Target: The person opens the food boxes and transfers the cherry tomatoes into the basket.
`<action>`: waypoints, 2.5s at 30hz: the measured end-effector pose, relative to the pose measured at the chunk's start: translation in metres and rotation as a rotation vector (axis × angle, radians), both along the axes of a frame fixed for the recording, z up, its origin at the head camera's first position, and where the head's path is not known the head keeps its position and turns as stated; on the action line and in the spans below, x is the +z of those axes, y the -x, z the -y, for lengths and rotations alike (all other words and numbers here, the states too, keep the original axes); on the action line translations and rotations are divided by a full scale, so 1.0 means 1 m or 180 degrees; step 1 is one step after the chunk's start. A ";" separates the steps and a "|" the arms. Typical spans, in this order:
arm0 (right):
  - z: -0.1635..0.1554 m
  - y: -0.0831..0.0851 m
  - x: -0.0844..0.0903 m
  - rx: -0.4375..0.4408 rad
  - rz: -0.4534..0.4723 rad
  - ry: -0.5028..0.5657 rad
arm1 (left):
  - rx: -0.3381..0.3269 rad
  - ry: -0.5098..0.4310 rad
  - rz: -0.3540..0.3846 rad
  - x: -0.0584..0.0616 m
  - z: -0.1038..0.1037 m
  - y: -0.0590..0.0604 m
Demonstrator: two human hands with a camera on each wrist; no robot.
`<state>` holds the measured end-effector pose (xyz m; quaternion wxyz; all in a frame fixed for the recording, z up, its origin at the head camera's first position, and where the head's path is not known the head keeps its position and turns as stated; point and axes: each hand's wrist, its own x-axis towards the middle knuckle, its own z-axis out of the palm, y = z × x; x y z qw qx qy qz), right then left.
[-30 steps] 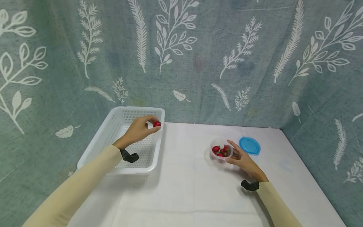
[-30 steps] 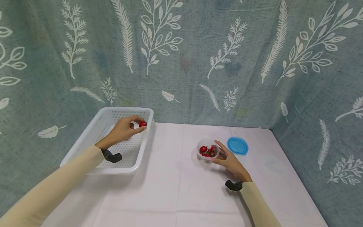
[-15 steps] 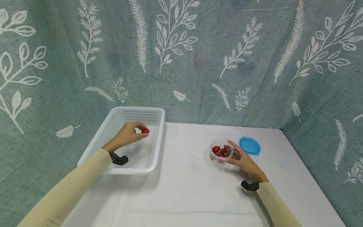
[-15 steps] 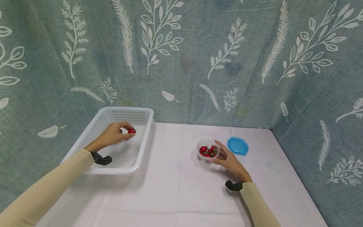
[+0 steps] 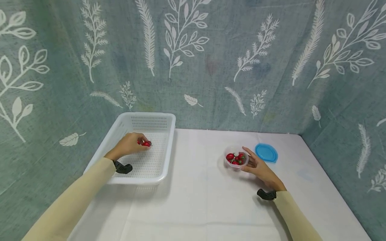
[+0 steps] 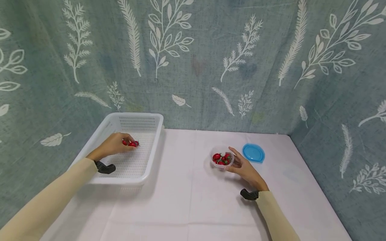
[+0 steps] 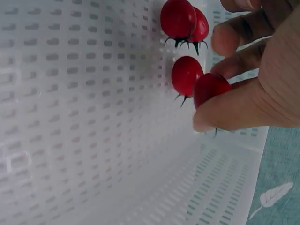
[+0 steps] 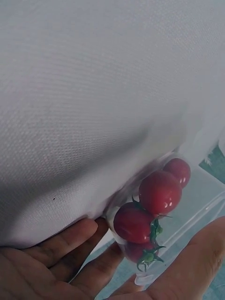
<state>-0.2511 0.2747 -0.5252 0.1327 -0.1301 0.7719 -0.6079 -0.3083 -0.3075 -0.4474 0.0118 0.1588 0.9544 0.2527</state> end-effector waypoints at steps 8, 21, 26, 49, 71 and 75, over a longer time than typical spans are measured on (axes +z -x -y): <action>0.001 0.002 0.002 -0.0042 0.0009 -0.0028 | 0.0003 0.0319 0.0234 0.000 0.003 0.001; 0.000 0.003 -0.002 -0.0006 -0.0014 -0.0024 | 0.0042 0.0273 0.0346 0.004 -0.002 -0.003; 0.000 0.003 -0.001 -0.0021 -0.0015 -0.0045 | 0.0040 0.0049 0.0240 0.006 -0.007 0.001; 0.003 0.002 -0.001 -0.0075 -0.0006 -0.0085 | -0.0646 -0.0809 0.0047 0.057 -0.122 0.006; 0.000 0.002 0.000 -0.0049 -0.0020 -0.0048 | -0.1571 -0.0587 0.0296 0.037 -0.262 0.005; 0.000 0.003 -0.001 -0.0066 -0.0001 -0.0054 | -0.1679 -0.0475 0.0252 0.027 -0.284 0.004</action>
